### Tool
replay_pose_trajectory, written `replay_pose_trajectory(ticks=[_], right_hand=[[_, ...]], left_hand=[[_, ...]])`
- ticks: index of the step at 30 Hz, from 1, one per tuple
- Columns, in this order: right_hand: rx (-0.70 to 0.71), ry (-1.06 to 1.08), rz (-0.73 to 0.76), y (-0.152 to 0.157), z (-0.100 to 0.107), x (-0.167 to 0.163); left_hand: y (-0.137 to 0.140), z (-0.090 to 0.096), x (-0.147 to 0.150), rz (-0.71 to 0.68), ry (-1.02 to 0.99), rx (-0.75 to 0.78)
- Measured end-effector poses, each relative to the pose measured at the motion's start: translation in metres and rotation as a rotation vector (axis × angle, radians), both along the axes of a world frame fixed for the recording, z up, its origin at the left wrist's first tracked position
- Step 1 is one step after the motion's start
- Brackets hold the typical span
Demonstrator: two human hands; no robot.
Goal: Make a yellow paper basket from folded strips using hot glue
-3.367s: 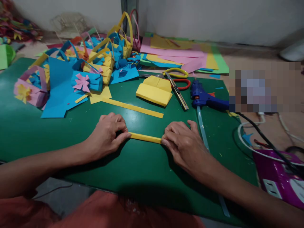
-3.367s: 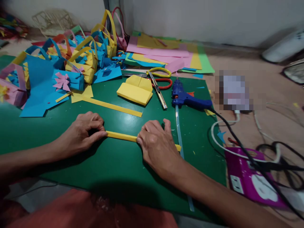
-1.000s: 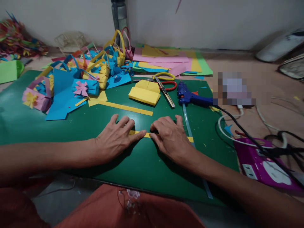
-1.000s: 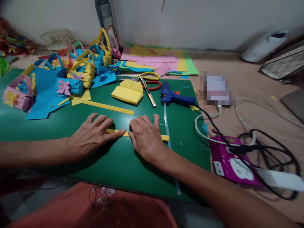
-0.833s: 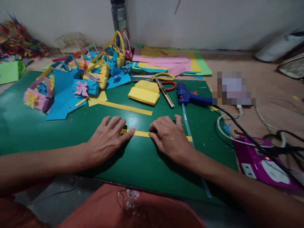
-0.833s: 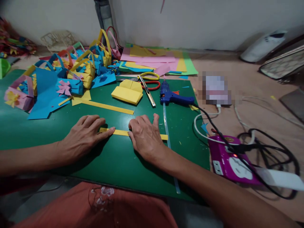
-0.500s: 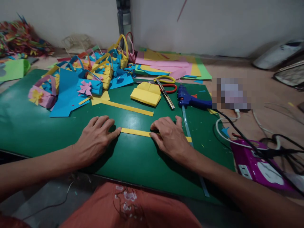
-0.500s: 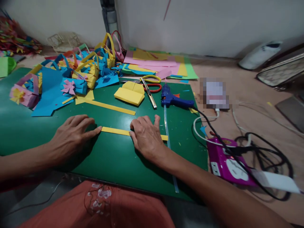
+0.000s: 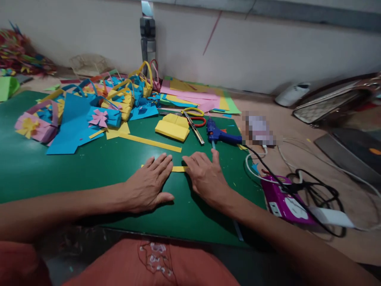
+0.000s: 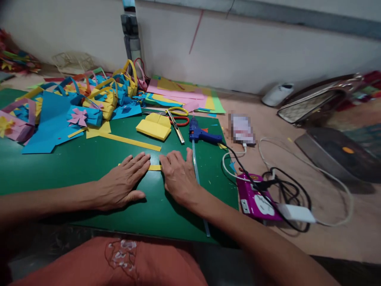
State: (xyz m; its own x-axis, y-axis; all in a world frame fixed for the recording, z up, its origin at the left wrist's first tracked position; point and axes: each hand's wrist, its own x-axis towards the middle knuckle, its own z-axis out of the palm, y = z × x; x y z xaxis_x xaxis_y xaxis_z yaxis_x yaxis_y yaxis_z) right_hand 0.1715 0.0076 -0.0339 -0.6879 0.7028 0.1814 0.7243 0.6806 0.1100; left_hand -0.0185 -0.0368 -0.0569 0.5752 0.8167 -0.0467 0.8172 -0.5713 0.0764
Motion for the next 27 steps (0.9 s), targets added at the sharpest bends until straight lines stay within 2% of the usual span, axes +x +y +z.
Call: replay_pose_trajectory(ticks=[4,10,20,27], right_hand=[[0.181,-0.12,0.1,-0.016,0.0,-0.002],[0.187,-0.192,0.184,-0.021,-0.006,-0.013],[0.275,-0.398,-0.01,-0.02,0.003,0.036],[0.323,-0.426,-0.03,-0.022,0.003,0.041]], left_hand=[[-0.001,0.0,-0.003,-0.012,-0.02,-0.002],[-0.003,-0.002,-0.006,-0.05,-0.018,0.043],[-0.014,-0.009,-0.027,-0.052,0.013,0.178],[-0.027,-0.009,-0.043,0.059,0.058,0.269]])
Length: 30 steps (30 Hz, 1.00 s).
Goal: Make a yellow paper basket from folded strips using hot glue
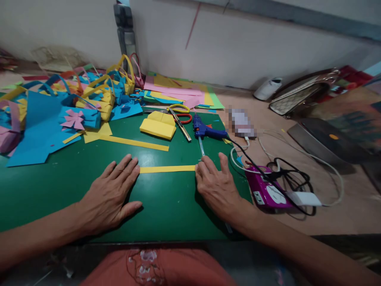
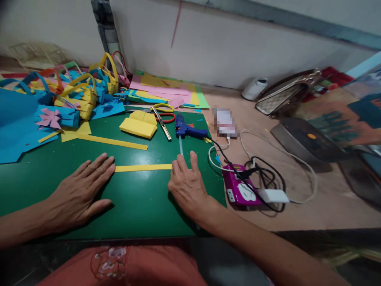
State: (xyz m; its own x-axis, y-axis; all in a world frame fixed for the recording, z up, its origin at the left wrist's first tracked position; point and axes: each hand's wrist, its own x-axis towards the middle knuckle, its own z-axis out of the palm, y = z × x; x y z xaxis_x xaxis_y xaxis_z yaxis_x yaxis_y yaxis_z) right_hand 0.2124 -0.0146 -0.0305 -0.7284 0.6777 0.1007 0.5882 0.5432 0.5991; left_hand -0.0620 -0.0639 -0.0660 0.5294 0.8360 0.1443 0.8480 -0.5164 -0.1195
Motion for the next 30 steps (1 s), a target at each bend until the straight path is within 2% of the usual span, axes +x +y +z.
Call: replay_pose_trajectory(ticks=[9,15,18,23,26,30], right_hand=[[0.004,0.038,0.043,0.002,0.0,0.003],[-0.01,0.033,0.073,0.003,-0.002,0.006],[-0.007,0.021,0.08,0.004,-0.003,0.004],[-0.015,0.034,0.053,0.002,-0.002,0.003],[-0.043,0.04,0.04,0.001,-0.003,0.006],[-0.068,0.069,0.091,0.0,-0.004,0.002]], left_hand=[[-0.012,0.003,-0.005,0.118,0.001,0.034],[-0.005,0.015,0.005,0.15,-0.046,0.008],[0.006,0.021,0.022,0.052,-0.033,0.001],[0.031,0.014,0.05,-0.238,-0.038,-0.22],[0.042,0.006,0.054,-0.308,-0.066,-0.274],[0.046,0.003,0.043,-0.355,-0.099,-0.282]])
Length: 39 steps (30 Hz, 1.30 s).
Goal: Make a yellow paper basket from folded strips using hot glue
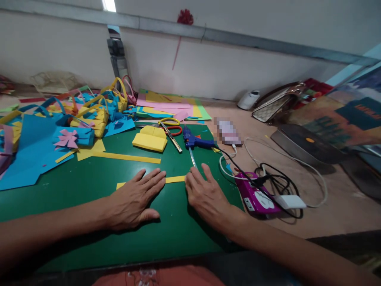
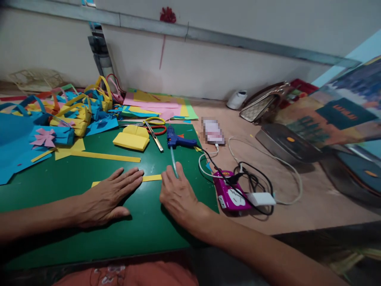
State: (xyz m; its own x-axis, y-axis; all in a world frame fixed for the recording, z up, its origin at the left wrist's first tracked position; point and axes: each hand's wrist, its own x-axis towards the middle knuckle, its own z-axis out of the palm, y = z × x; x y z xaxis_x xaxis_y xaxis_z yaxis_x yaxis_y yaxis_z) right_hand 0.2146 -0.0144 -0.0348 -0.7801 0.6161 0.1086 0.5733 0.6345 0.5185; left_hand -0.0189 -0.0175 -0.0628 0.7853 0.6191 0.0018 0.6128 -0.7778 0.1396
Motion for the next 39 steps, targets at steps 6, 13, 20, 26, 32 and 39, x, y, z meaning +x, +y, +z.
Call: replay_pose_trajectory(ticks=[6,13,20,26,32,39], right_hand=[[-0.136,0.039,0.195,0.012,0.004,-0.026],[-0.269,0.028,0.353,0.03,0.012,-0.052],[-0.188,0.066,0.424,0.029,0.006,-0.049],[-0.21,0.089,0.44,0.033,0.008,-0.047],[-0.204,0.074,0.437,0.037,0.006,-0.029],[-0.171,0.07,0.305,0.03,0.011,0.007]], left_hand=[[0.005,0.004,-0.028,-0.044,-0.013,-0.012],[0.01,0.004,-0.039,-0.033,-0.047,-0.034],[0.009,0.004,-0.038,-0.038,-0.04,-0.015],[0.009,0.004,-0.038,-0.031,0.001,-0.017],[0.009,0.006,-0.039,-0.02,0.001,-0.022],[0.009,0.006,-0.04,-0.017,0.019,-0.022]])
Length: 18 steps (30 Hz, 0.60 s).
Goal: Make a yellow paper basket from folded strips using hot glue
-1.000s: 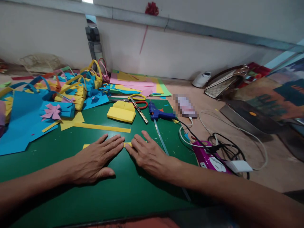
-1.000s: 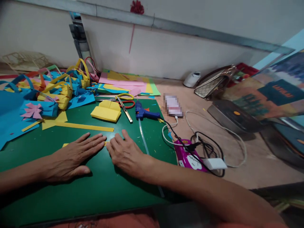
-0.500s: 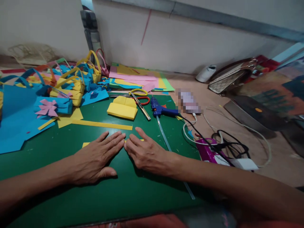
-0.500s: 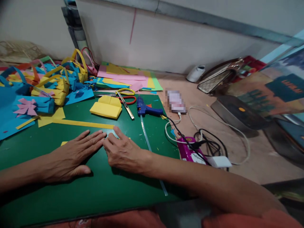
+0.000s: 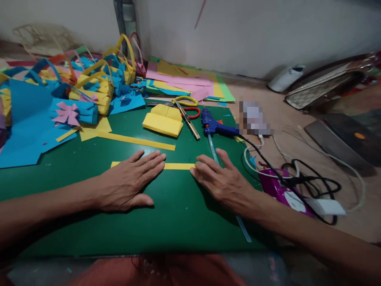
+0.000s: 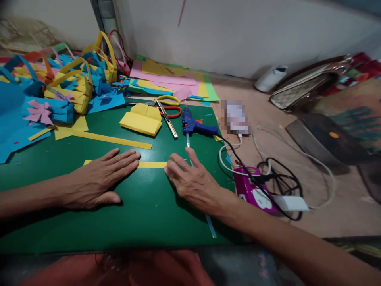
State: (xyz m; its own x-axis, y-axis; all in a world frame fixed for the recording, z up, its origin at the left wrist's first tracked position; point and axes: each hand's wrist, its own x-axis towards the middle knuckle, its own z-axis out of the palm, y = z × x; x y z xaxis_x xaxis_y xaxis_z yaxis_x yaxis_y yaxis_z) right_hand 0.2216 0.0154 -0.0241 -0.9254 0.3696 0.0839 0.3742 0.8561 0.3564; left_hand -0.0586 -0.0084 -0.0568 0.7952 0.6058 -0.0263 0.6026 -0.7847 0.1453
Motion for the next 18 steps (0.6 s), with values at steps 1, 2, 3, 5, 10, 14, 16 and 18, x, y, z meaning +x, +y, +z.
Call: replay_pose_trajectory(ticks=[1,2,3,5,10,14,16,18], right_hand=[[0.003,-0.008,-0.031,-0.001,0.0,0.005],[0.007,-0.015,-0.063,-0.002,0.0,0.01],[0.011,-0.021,-0.096,-0.004,0.001,0.014],[0.02,-0.023,-0.149,-0.005,0.001,0.023],[0.037,0.0,-0.248,-0.011,0.011,0.022],[0.031,0.079,-0.201,-0.012,0.011,-0.005],[0.007,0.078,-0.179,-0.011,0.005,-0.021],[-0.01,0.068,-0.17,-0.008,-0.002,-0.033]], left_hand=[[0.0,0.0,0.0,0.0,0.01,-0.001],[0.0,0.001,0.0,0.001,0.018,-0.001],[0.0,0.001,0.0,0.003,0.023,-0.002],[0.0,0.001,0.001,0.006,0.021,0.001],[-0.001,-0.002,0.0,0.008,0.002,0.038],[-0.003,-0.004,0.007,0.038,0.023,0.065],[-0.006,-0.002,0.014,0.077,0.027,0.071],[-0.008,0.0,0.023,0.116,0.022,0.068]])
